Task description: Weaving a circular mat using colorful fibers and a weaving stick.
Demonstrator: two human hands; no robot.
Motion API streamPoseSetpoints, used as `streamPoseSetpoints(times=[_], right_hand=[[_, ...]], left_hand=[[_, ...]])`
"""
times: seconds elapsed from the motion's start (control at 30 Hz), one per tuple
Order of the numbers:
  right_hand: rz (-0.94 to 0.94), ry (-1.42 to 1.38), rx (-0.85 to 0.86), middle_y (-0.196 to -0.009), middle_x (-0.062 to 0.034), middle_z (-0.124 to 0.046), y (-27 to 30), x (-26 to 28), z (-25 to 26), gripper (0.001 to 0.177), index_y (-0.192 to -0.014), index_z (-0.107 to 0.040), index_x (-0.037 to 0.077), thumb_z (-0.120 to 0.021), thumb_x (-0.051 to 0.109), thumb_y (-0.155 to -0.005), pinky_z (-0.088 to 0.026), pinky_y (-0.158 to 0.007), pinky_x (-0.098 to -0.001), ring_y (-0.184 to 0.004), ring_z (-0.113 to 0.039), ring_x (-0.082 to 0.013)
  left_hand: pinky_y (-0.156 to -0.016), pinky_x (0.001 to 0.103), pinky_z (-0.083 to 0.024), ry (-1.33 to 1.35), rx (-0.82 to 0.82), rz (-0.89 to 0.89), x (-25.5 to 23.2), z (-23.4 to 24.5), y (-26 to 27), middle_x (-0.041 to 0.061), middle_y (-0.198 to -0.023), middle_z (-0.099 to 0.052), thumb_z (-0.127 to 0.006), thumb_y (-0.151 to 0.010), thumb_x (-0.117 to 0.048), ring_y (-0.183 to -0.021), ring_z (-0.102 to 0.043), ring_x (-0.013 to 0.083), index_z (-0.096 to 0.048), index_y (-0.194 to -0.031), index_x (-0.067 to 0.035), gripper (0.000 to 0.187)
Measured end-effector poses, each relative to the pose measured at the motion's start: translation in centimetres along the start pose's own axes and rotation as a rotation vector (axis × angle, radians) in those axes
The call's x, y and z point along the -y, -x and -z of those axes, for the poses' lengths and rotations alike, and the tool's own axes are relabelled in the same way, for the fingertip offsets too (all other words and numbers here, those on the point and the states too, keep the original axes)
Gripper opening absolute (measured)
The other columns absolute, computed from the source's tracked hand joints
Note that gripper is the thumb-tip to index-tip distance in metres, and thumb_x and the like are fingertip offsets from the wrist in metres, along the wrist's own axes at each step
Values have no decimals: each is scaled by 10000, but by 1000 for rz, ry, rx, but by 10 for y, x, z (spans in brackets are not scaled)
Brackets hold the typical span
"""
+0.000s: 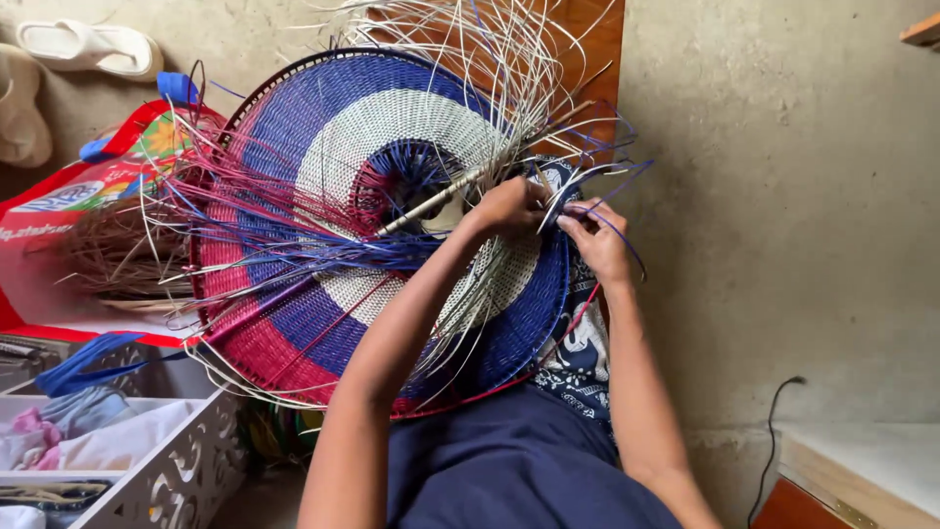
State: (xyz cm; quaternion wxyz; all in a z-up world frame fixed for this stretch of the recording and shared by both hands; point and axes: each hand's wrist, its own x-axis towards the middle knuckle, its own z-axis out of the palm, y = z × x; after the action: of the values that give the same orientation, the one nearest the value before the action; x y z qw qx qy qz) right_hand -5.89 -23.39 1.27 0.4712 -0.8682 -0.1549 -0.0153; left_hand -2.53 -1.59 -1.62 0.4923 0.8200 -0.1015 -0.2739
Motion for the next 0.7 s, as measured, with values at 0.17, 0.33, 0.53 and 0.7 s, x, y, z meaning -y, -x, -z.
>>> streamPoseSetpoints(times=[0.17, 0.33, 0.53, 0.7], right_hand=[[-33, 15, 53, -870, -130, -714, -9, -14, -6, 176, -912, -752, 59, -868, 184, -868, -533, -712, -380, -799, -693, -264], [-68, 7, -48, -827, -102, -662, -9, 10, -6, 91, -902, -745, 79, -825, 123, -901, -483, -602, -317, -688, -622, -189], [-256, -235, 155, -790, -23, -694, 6, 39, 14, 64, -939, -783, 65, -799, 125, -925, -510, -650, -283, -737, -565, -61], [-357, -437, 96, -918, -143, -750, -16, 40, 0, 240, -1058, -737, -27, -607, 174, -1077, -617, -663, -256, -797, -704, -131]], left_hand=[[-919, 536, -574, -14, -27, 57, 3, -5, 0, 55, -1011, -793, -708, -812, -404, -1075, -719, 359, -793, -1005, -287, 241], [-912, 566, -567, -45, 53, 119, 20, -18, -20, 82, -1004, -789, -650, -823, -409, -1057, -724, 388, -789, -1017, -268, 278], [-807, 567, -535, 5, 113, 52, -6, 1, 4, 150, -937, -775, -693, -799, -343, -998, -723, 417, -799, -951, -177, 249], [-711, 518, -477, 120, 114, -7, 28, -17, -8, 171, -819, -757, -699, -765, -223, -875, -731, 402, -779, -869, -79, 196]])
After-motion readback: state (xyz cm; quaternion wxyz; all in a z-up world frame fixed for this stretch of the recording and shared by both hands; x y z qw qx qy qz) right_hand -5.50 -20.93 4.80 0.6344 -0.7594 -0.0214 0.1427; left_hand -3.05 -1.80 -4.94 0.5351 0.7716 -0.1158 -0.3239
